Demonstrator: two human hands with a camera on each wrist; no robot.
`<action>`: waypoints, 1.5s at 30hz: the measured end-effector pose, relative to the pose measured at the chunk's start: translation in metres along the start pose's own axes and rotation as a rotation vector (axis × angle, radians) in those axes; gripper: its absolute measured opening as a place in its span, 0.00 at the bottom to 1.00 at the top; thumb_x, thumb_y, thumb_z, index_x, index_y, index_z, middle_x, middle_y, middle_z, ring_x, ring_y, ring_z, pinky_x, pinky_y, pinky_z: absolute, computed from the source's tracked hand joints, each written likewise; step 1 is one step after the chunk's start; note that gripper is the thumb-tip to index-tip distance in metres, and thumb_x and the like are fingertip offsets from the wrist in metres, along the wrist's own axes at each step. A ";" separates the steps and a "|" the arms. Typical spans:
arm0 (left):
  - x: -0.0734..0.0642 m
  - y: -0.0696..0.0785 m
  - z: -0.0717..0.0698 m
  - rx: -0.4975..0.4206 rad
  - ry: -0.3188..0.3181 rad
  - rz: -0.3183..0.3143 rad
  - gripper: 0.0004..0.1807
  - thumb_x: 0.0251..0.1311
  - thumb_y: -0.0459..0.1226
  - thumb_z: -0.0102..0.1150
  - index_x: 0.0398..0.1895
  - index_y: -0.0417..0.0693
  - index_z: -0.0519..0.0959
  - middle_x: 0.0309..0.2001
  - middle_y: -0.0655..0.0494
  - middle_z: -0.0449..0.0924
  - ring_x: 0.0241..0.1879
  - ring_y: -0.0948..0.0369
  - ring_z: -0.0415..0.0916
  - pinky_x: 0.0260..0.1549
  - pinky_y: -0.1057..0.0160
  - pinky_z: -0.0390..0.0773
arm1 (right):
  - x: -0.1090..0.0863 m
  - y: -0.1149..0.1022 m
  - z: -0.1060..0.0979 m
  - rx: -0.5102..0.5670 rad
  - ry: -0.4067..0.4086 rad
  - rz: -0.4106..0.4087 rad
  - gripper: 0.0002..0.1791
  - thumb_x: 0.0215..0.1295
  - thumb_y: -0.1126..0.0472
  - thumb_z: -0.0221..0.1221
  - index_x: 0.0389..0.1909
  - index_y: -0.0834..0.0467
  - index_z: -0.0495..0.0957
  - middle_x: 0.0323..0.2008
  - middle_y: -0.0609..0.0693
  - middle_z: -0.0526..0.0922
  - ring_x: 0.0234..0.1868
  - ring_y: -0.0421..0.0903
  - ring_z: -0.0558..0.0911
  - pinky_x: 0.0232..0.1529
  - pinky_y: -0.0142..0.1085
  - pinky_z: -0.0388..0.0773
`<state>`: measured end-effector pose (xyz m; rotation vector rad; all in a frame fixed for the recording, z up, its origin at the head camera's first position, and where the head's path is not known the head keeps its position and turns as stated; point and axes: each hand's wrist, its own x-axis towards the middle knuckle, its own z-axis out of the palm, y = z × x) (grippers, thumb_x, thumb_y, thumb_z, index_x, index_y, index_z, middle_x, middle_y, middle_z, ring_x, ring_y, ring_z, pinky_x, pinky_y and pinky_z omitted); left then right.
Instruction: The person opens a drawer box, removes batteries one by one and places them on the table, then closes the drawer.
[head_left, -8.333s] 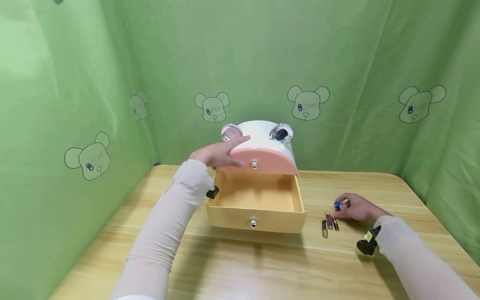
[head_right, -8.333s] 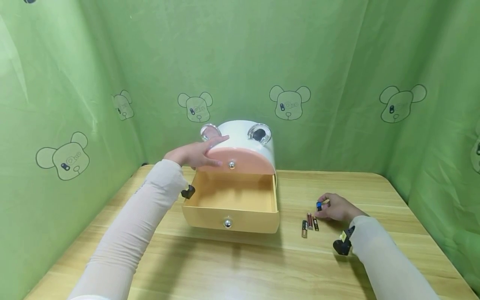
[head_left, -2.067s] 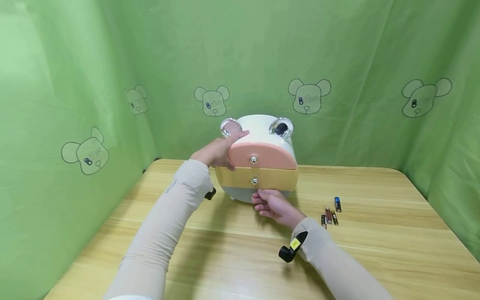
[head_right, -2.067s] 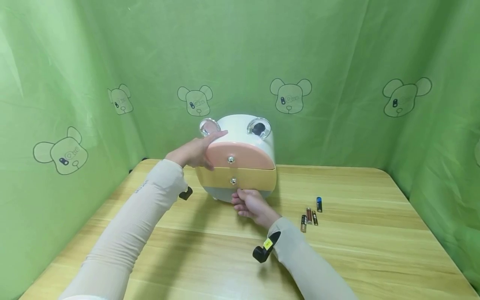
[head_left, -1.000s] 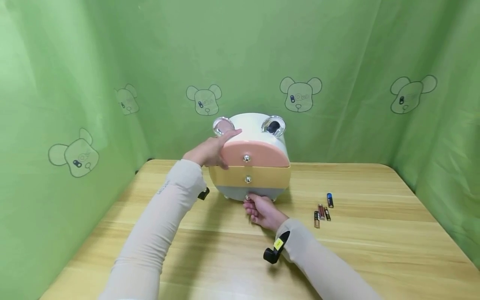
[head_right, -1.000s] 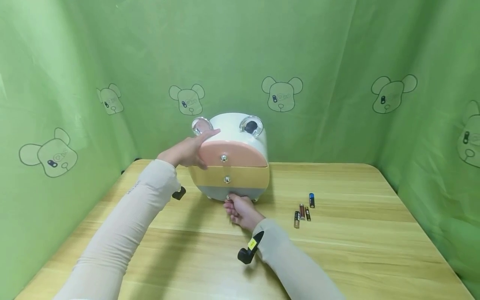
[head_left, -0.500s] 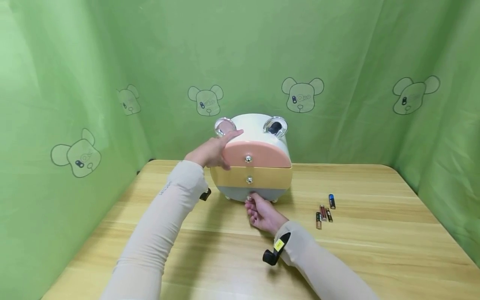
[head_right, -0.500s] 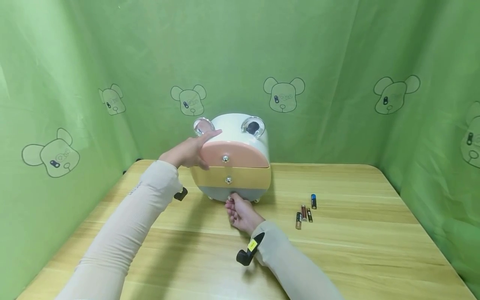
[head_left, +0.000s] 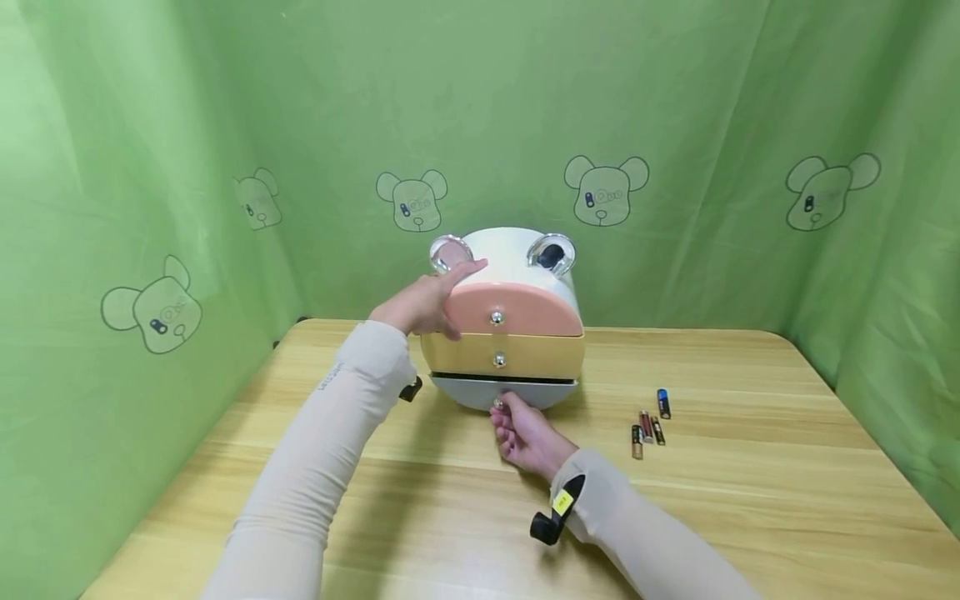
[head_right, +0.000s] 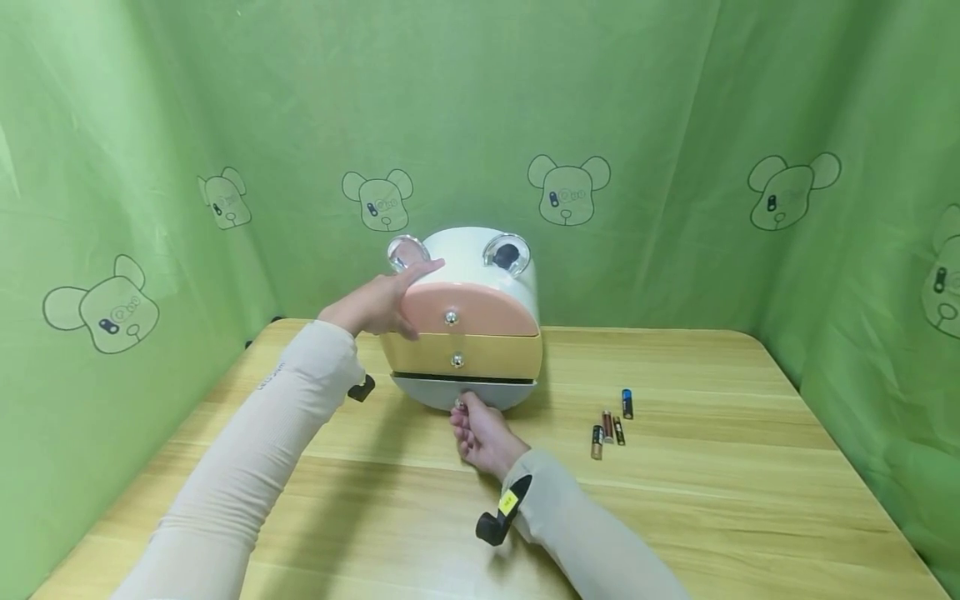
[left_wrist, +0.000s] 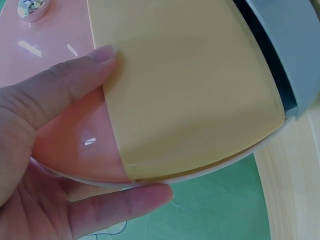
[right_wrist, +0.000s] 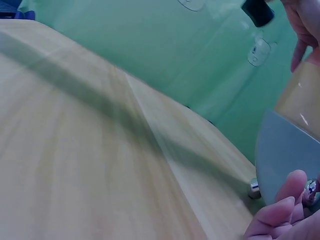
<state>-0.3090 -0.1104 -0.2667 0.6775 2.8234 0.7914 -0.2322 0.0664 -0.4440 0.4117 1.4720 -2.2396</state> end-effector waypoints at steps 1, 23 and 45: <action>0.000 0.000 0.000 -0.003 -0.001 0.000 0.70 0.36 0.25 0.76 0.73 0.87 0.45 0.63 0.43 0.68 0.46 0.52 0.75 0.50 0.51 0.74 | -0.001 0.001 0.000 -0.005 0.000 0.002 0.14 0.70 0.52 0.49 0.32 0.57 0.74 0.19 0.40 0.75 0.16 0.33 0.66 0.16 0.23 0.60; 0.000 0.001 0.001 0.027 0.014 0.017 0.69 0.36 0.25 0.76 0.74 0.84 0.46 0.60 0.44 0.71 0.46 0.53 0.73 0.48 0.53 0.74 | -0.033 0.013 0.000 -0.078 -0.048 0.009 0.13 0.70 0.53 0.49 0.31 0.57 0.74 0.20 0.40 0.74 0.17 0.34 0.66 0.18 0.25 0.61; -0.001 0.001 0.001 0.002 0.014 -0.007 0.70 0.36 0.24 0.76 0.73 0.87 0.45 0.60 0.43 0.69 0.45 0.52 0.74 0.48 0.51 0.74 | -0.050 0.023 -0.002 -0.110 -0.098 0.044 0.12 0.67 0.53 0.48 0.28 0.54 0.73 0.18 0.40 0.71 0.16 0.34 0.64 0.16 0.25 0.59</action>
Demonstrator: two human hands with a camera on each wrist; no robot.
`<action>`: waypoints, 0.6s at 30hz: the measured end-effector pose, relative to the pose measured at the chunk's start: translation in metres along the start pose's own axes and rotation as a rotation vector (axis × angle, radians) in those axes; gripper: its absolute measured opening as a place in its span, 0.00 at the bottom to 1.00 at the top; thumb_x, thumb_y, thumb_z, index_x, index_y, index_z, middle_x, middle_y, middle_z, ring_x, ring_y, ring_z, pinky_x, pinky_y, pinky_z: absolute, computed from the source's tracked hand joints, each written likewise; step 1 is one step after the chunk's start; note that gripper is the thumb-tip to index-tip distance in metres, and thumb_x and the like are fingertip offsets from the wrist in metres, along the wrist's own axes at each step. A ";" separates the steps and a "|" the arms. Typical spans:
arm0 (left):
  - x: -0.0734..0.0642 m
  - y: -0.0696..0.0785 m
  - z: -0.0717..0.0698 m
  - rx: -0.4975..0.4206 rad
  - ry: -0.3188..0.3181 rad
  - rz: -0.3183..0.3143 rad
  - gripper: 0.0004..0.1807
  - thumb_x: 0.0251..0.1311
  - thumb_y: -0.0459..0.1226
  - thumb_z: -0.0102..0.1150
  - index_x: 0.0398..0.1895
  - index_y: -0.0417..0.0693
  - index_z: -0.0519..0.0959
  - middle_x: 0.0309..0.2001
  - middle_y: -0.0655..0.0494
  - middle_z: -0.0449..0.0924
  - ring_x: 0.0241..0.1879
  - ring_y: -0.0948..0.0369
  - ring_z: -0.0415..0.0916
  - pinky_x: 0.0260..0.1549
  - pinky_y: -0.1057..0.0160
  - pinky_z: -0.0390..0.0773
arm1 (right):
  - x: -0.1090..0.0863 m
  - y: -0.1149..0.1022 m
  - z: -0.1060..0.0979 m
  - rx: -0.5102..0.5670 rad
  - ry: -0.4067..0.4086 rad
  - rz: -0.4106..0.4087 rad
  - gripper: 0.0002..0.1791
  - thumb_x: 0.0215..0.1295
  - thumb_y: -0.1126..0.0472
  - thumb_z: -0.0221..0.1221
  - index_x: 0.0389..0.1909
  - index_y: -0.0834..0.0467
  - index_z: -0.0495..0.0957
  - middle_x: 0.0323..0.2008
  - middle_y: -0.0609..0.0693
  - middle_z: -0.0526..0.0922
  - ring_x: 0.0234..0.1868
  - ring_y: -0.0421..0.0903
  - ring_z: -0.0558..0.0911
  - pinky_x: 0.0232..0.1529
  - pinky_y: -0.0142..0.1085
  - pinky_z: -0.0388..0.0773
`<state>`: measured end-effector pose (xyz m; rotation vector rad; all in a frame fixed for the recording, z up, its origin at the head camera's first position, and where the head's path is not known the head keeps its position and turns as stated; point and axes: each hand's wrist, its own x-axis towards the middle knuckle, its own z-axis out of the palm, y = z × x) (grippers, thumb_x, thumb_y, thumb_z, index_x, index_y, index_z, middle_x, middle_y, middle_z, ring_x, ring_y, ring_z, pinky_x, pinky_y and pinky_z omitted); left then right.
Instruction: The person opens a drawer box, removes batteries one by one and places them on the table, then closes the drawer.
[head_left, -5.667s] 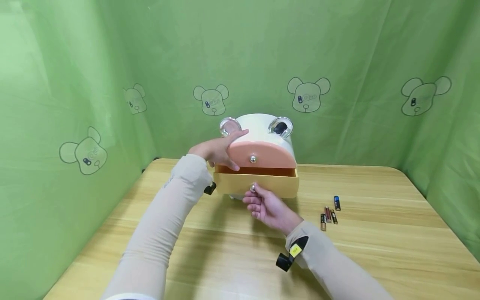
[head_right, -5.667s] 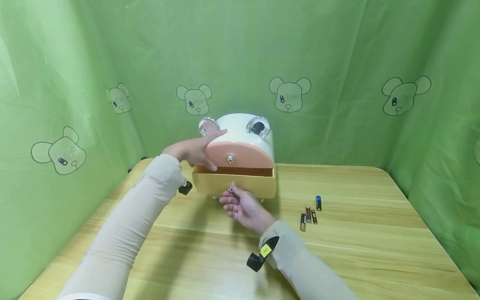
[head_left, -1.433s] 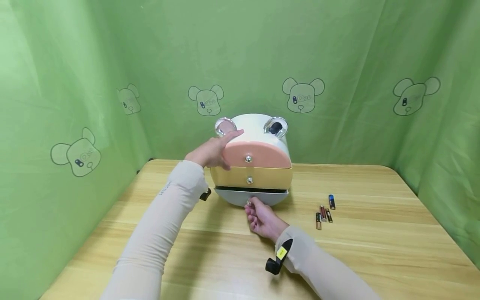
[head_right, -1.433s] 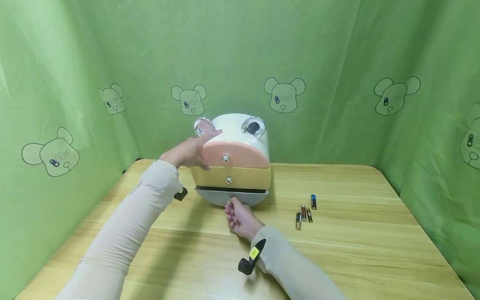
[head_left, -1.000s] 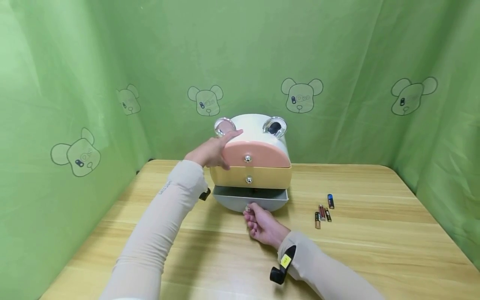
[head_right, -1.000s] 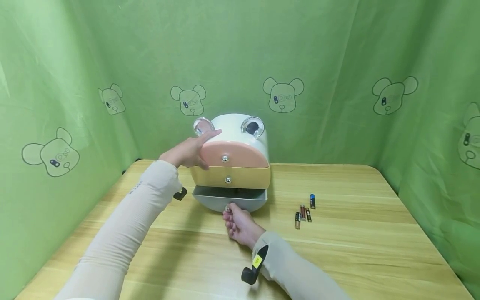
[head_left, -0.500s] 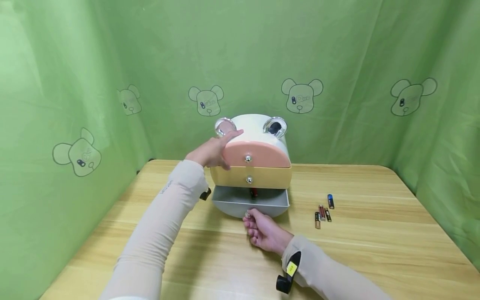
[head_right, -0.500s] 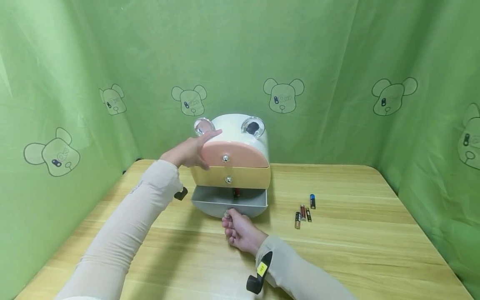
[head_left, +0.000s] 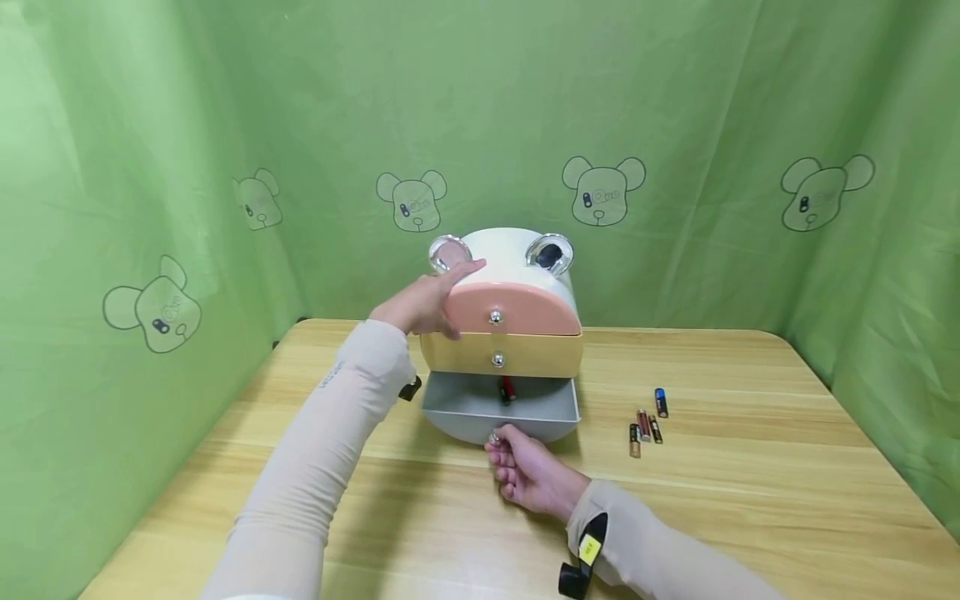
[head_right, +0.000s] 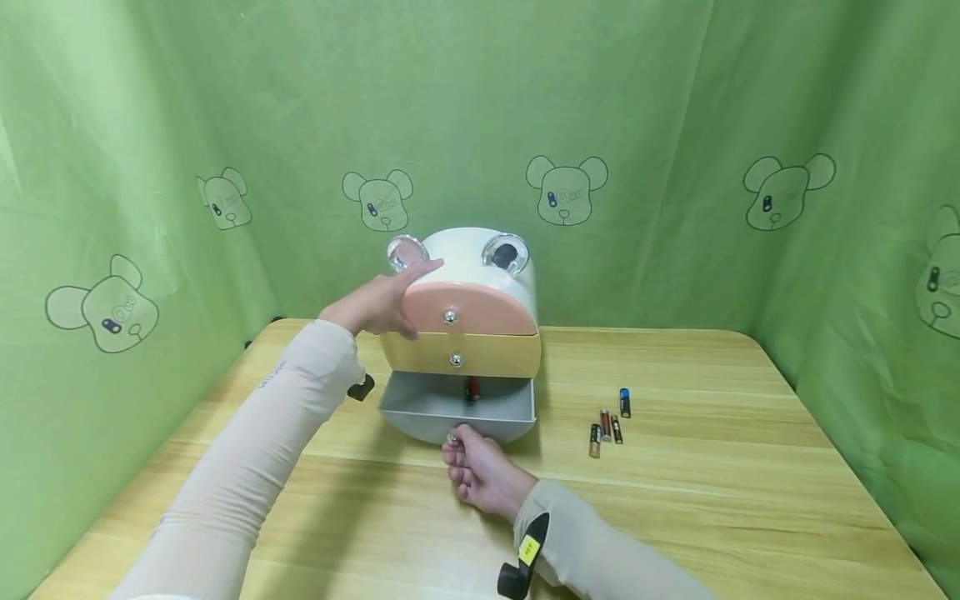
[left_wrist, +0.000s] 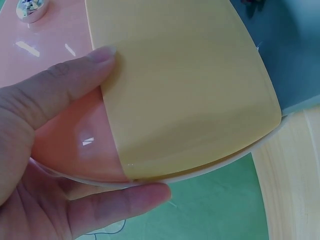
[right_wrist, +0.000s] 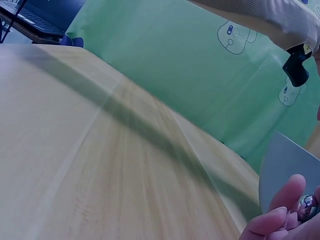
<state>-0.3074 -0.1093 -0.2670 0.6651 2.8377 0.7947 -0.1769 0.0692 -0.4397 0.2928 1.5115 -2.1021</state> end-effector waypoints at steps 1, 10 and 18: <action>0.000 0.000 0.000 0.000 -0.003 -0.001 0.70 0.36 0.23 0.76 0.73 0.87 0.45 0.60 0.43 0.69 0.45 0.52 0.74 0.48 0.51 0.74 | -0.001 0.000 0.000 -0.001 -0.002 0.001 0.12 0.67 0.53 0.48 0.28 0.54 0.73 0.18 0.40 0.71 0.16 0.34 0.64 0.16 0.25 0.59; 0.002 0.000 -0.001 0.057 -0.001 0.024 0.70 0.36 0.24 0.76 0.75 0.83 0.44 0.58 0.41 0.70 0.46 0.51 0.74 0.48 0.51 0.75 | -0.004 0.001 -0.002 -0.005 -0.024 0.001 0.12 0.67 0.53 0.48 0.27 0.53 0.73 0.17 0.39 0.70 0.16 0.34 0.64 0.16 0.25 0.59; 0.001 0.000 0.001 0.047 -0.003 0.009 0.69 0.36 0.25 0.77 0.74 0.84 0.45 0.59 0.42 0.70 0.46 0.51 0.74 0.50 0.49 0.74 | -0.007 0.004 -0.003 -0.010 -0.033 0.010 0.12 0.67 0.52 0.49 0.27 0.53 0.74 0.17 0.38 0.71 0.16 0.34 0.65 0.17 0.25 0.59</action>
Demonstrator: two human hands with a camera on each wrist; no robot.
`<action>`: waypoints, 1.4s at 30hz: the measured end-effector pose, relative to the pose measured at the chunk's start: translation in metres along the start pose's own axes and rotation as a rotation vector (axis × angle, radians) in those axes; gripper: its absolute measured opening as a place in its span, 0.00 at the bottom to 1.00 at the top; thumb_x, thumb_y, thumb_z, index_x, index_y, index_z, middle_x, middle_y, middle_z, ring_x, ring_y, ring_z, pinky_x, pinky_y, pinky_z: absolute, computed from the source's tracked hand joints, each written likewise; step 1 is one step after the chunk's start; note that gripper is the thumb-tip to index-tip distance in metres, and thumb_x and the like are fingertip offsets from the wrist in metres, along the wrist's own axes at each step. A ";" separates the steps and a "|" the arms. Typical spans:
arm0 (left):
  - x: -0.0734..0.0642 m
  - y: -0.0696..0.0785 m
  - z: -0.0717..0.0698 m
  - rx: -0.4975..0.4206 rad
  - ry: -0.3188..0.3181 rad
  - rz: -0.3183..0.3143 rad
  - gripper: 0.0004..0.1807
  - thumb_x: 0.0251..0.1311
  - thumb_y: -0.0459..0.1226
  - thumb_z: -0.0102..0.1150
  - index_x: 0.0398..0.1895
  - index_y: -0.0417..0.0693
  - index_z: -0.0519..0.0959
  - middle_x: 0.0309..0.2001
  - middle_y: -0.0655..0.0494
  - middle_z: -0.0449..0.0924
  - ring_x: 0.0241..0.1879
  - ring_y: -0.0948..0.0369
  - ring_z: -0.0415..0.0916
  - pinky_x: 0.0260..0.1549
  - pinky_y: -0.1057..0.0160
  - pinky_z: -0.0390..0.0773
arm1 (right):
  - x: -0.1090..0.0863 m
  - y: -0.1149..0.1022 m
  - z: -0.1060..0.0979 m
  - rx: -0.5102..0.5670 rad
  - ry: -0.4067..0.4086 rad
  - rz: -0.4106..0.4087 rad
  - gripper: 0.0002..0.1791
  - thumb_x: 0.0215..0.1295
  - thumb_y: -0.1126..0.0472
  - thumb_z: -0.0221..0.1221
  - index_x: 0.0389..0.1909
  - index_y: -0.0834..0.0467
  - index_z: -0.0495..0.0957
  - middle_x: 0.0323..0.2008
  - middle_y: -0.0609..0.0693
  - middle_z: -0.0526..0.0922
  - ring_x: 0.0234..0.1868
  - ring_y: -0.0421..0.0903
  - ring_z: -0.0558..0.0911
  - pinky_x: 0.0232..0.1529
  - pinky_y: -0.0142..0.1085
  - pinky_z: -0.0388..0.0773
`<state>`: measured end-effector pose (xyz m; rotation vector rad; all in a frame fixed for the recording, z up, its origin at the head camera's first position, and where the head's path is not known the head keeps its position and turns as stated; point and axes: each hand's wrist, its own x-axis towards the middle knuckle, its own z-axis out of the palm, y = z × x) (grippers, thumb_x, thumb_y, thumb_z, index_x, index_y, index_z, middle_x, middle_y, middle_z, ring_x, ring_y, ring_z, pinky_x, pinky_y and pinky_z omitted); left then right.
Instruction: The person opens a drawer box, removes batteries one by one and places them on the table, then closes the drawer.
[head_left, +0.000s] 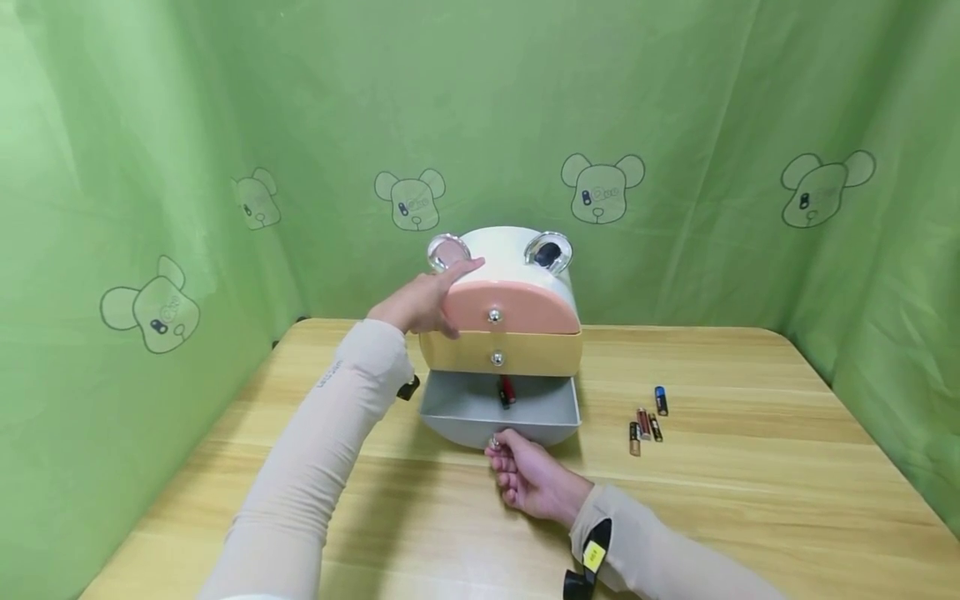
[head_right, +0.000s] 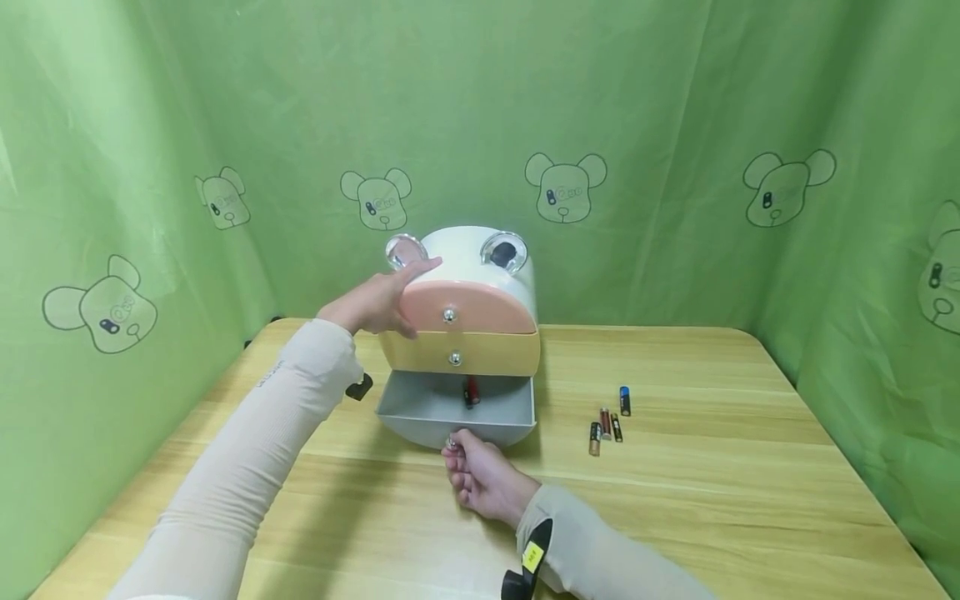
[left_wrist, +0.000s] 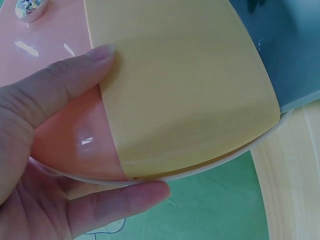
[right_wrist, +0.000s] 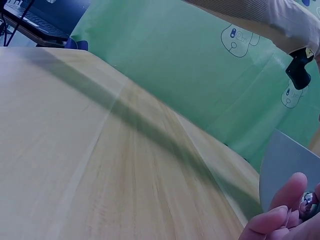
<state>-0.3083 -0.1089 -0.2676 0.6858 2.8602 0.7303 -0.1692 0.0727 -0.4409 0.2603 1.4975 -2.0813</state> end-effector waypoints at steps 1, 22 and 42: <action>0.000 0.000 0.000 -0.001 -0.004 -0.001 0.69 0.37 0.26 0.77 0.74 0.84 0.45 0.60 0.42 0.69 0.46 0.51 0.74 0.49 0.50 0.74 | -0.001 0.001 0.000 -0.001 0.003 0.001 0.12 0.67 0.52 0.49 0.27 0.53 0.74 0.17 0.38 0.71 0.16 0.34 0.65 0.17 0.25 0.59; -0.001 0.003 0.001 -0.029 -0.001 -0.041 0.70 0.36 0.24 0.76 0.72 0.89 0.45 0.51 0.45 0.75 0.42 0.53 0.75 0.43 0.53 0.75 | -0.016 0.008 0.000 -0.025 -0.041 0.017 0.12 0.67 0.52 0.48 0.27 0.52 0.74 0.18 0.38 0.71 0.16 0.33 0.65 0.18 0.25 0.60; -0.002 0.002 -0.001 -0.053 -0.006 -0.048 0.70 0.36 0.23 0.76 0.72 0.90 0.46 0.52 0.45 0.74 0.43 0.53 0.75 0.42 0.53 0.75 | -0.027 0.016 0.001 -0.030 -0.083 0.025 0.12 0.66 0.51 0.50 0.26 0.51 0.75 0.18 0.38 0.71 0.17 0.33 0.65 0.19 0.25 0.60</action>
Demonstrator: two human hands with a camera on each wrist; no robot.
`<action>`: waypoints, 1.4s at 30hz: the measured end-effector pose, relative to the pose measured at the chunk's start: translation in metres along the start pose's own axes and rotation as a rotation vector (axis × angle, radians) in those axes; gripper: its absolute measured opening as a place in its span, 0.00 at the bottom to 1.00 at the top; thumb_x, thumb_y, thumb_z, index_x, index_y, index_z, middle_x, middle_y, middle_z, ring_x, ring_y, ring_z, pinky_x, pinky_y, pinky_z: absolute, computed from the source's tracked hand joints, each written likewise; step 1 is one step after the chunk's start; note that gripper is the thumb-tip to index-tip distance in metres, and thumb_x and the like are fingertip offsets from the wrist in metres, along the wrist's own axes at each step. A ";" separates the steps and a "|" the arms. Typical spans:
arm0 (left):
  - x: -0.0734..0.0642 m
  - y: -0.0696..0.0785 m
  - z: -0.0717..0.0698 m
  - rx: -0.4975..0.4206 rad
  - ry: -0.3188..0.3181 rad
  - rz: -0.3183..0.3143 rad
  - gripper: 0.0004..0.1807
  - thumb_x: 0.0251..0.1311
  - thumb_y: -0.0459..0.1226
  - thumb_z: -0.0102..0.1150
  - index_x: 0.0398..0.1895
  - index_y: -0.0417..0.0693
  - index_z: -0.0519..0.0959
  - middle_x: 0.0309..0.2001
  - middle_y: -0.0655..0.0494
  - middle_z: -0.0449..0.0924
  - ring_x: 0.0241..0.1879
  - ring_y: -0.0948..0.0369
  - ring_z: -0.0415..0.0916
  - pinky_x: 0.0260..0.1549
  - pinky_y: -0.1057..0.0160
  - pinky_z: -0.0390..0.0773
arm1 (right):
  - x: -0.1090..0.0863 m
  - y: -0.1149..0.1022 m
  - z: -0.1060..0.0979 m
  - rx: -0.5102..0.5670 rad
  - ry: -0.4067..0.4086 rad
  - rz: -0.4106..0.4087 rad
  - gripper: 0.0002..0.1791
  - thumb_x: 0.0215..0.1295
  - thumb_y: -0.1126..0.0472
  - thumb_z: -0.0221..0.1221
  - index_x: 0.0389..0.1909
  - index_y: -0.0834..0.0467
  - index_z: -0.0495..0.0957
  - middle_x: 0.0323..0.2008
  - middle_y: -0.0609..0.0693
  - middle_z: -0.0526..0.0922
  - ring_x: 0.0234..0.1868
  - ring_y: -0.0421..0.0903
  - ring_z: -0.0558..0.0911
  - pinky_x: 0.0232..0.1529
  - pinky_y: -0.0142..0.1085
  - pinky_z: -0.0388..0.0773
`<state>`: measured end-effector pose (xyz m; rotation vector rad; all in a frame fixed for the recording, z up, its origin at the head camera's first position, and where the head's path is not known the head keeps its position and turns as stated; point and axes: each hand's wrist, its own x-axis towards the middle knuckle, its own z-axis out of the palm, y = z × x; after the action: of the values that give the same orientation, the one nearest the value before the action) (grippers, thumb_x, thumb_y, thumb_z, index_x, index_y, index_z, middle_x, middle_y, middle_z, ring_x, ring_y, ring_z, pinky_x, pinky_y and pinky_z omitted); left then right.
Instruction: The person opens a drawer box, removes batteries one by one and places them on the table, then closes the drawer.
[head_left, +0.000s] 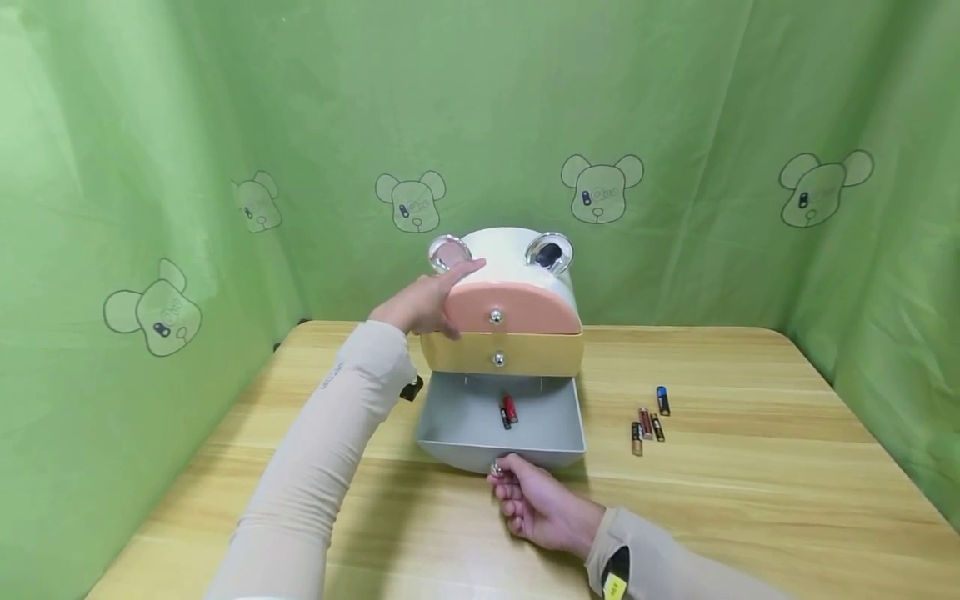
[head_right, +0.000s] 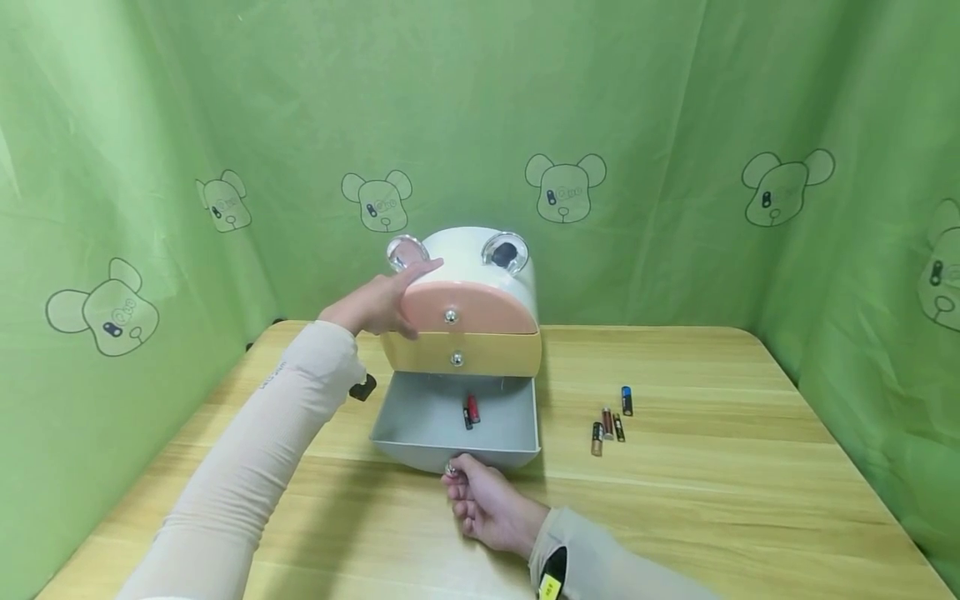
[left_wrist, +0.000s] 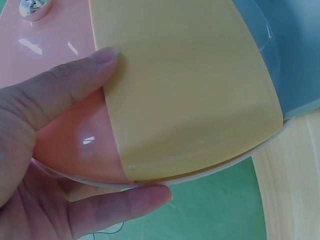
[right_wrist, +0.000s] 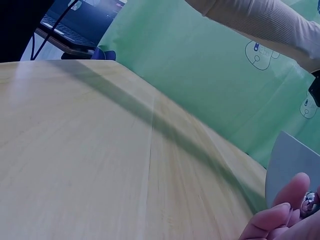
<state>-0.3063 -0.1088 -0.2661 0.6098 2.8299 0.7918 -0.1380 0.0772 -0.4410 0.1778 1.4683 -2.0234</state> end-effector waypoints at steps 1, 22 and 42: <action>0.000 0.000 -0.001 -0.001 -0.001 0.001 0.70 0.36 0.23 0.76 0.72 0.90 0.46 0.52 0.45 0.74 0.43 0.53 0.75 0.42 0.53 0.75 | 0.000 0.000 0.000 0.003 -0.006 0.003 0.13 0.66 0.51 0.50 0.25 0.51 0.75 0.18 0.38 0.71 0.17 0.33 0.65 0.19 0.25 0.60; 0.003 -0.001 -0.002 0.048 0.000 0.037 0.70 0.35 0.25 0.77 0.73 0.86 0.46 0.55 0.41 0.72 0.43 0.52 0.74 0.38 0.55 0.77 | -0.009 -0.004 0.000 0.007 -0.182 0.085 0.14 0.67 0.49 0.53 0.31 0.53 0.79 0.23 0.41 0.79 0.19 0.32 0.70 0.21 0.23 0.65; 0.002 -0.004 0.006 0.063 0.034 0.047 0.69 0.35 0.26 0.78 0.74 0.84 0.47 0.55 0.42 0.74 0.43 0.52 0.75 0.42 0.54 0.77 | -0.014 -0.021 0.004 -0.081 -0.482 -0.060 0.12 0.72 0.52 0.51 0.32 0.53 0.77 0.26 0.41 0.82 0.19 0.31 0.73 0.20 0.22 0.70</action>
<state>-0.3077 -0.1088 -0.2735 0.6813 2.8914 0.7302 -0.1375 0.0835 -0.4167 -0.3686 1.2501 -1.8760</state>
